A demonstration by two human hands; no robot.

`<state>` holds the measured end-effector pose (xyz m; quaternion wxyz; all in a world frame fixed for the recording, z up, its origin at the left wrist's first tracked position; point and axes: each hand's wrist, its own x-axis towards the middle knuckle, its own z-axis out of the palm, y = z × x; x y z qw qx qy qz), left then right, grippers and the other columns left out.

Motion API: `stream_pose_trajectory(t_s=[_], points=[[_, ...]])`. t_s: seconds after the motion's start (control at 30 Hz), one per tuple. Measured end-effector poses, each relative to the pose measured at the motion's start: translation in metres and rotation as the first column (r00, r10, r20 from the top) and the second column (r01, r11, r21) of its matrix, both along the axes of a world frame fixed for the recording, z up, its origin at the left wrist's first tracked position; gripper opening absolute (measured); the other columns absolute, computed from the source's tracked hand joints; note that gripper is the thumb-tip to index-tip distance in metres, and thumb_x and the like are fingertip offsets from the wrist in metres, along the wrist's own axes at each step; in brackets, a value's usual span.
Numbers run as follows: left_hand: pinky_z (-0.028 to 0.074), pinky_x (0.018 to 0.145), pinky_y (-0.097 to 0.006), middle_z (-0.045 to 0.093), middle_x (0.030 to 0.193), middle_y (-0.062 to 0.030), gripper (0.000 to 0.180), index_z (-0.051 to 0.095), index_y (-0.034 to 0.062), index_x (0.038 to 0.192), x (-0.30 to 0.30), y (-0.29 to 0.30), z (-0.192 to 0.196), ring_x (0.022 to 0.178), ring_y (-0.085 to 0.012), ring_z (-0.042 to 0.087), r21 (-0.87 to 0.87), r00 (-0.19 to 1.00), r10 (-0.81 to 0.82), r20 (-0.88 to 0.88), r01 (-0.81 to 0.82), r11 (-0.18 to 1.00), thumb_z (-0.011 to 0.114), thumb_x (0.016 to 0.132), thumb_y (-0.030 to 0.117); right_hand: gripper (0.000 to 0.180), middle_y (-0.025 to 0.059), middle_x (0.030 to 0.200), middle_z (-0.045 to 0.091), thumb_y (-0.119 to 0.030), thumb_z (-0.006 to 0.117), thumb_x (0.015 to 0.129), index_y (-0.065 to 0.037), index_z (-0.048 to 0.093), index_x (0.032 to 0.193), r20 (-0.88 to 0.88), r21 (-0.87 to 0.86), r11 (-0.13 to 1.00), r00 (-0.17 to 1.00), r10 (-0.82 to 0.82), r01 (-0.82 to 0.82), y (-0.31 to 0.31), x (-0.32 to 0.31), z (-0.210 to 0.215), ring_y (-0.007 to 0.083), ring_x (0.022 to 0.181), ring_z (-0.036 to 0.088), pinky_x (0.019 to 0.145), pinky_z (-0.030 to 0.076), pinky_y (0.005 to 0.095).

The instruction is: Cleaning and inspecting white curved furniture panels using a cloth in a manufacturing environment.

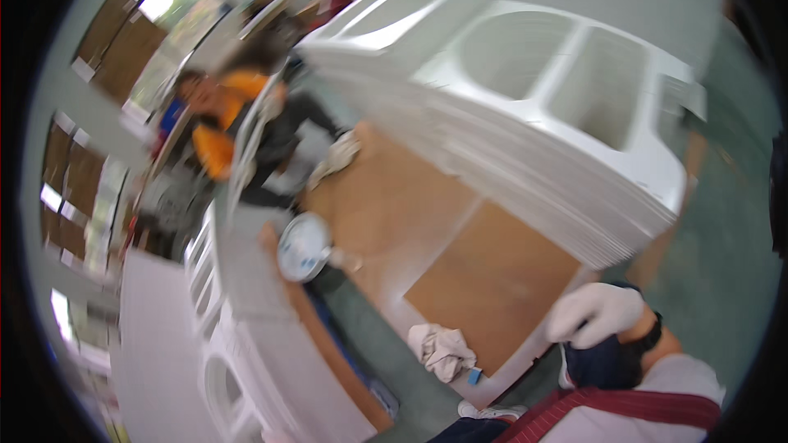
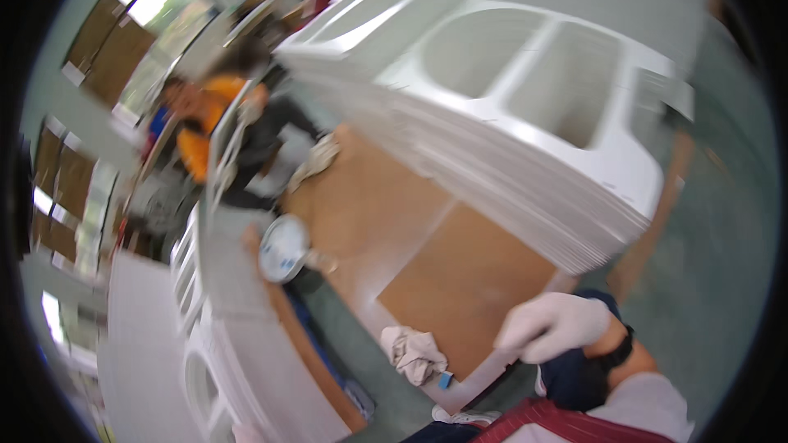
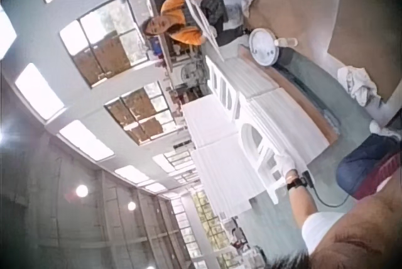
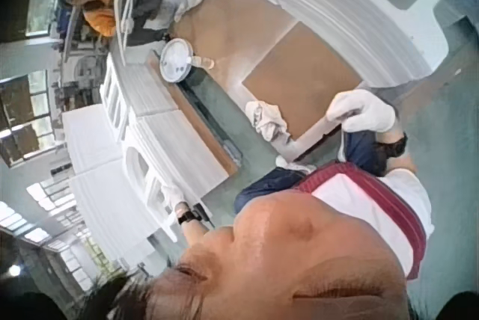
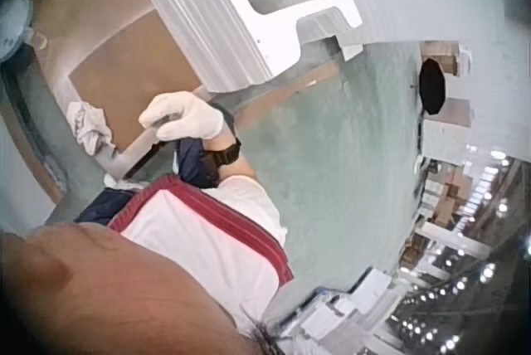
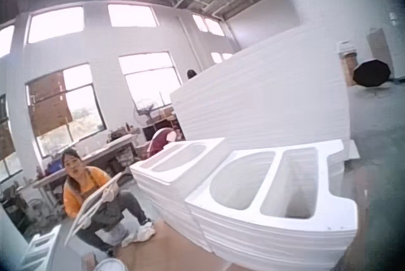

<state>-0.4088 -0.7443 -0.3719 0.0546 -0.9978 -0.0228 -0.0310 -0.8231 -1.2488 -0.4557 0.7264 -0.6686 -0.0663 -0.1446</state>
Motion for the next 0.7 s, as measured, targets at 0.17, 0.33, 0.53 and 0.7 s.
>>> stream_pose_trajectory(t_s=[0.17, 0.33, 0.53, 0.7], points=[[0.050, 0.098, -0.044, 0.067, 0.124, -0.0263, 0.048, 0.059, -0.0011, 0.134, -0.075, -0.044, 0.002, 0.113, -0.0388, 0.065, -0.401, 0.919, -0.351, 0.182, 0.395, 0.826, 0.054, 0.100, 0.033, 0.034, 0.0162, 0.113, 0.070, -0.019, 0.073, 0.092, -0.002, 0.069, 0.122, -0.172, -0.409, 0.879, 0.925, -0.339, 0.246, 0.026, 0.005, 0.052, 0.0290, 0.107, 0.066, 0.093, 0.053, 0.0369], [0.048, 0.100, -0.043, 0.066, 0.126, -0.0245, 0.049, 0.060, 0.0002, 0.133, -0.136, -0.092, -0.012, 0.116, -0.0382, 0.063, -0.503, 0.804, -0.580, 0.133, 0.559, 0.659, 0.055, 0.099, 0.035, 0.035, 0.0138, 0.109, 0.069, -0.026, 0.072, 0.086, -0.007, 0.072, 0.115, 0.207, -0.669, 0.316, 0.576, -0.790, 0.673, 0.014, -0.056, 0.102, 0.0331, 0.106, 0.064, 0.093, 0.050, 0.0424], [0.046, 0.103, -0.043, 0.066, 0.128, -0.0224, 0.050, 0.062, 0.0017, 0.132, -0.189, -0.106, -0.042, 0.120, -0.0374, 0.062, -0.571, 0.685, -0.726, -0.060, 0.573, 0.588, 0.057, 0.098, 0.039, 0.055, 0.0101, 0.128, 0.059, -0.041, 0.070, 0.085, -0.008, 0.061, 0.128, 0.104, -0.986, -0.070, 0.230, -0.968, 0.153, -0.051, -0.065, 0.128, 0.0285, 0.119, 0.054, 0.104, 0.040, 0.0421], [0.045, 0.105, -0.042, 0.066, 0.129, -0.0206, 0.052, 0.064, 0.0030, 0.131, -0.215, -0.113, -0.068, 0.123, -0.0367, 0.060, -0.541, 0.641, -0.740, -0.203, 0.557, 0.631, 0.058, 0.097, 0.041, 0.066, 0.0102, 0.132, 0.054, -0.044, 0.072, 0.082, -0.009, 0.054, 0.135, 0.136, -0.983, -0.103, 0.228, -0.964, 0.150, -0.048, -0.056, 0.111, 0.0298, 0.121, 0.053, 0.097, 0.045, 0.0441]])
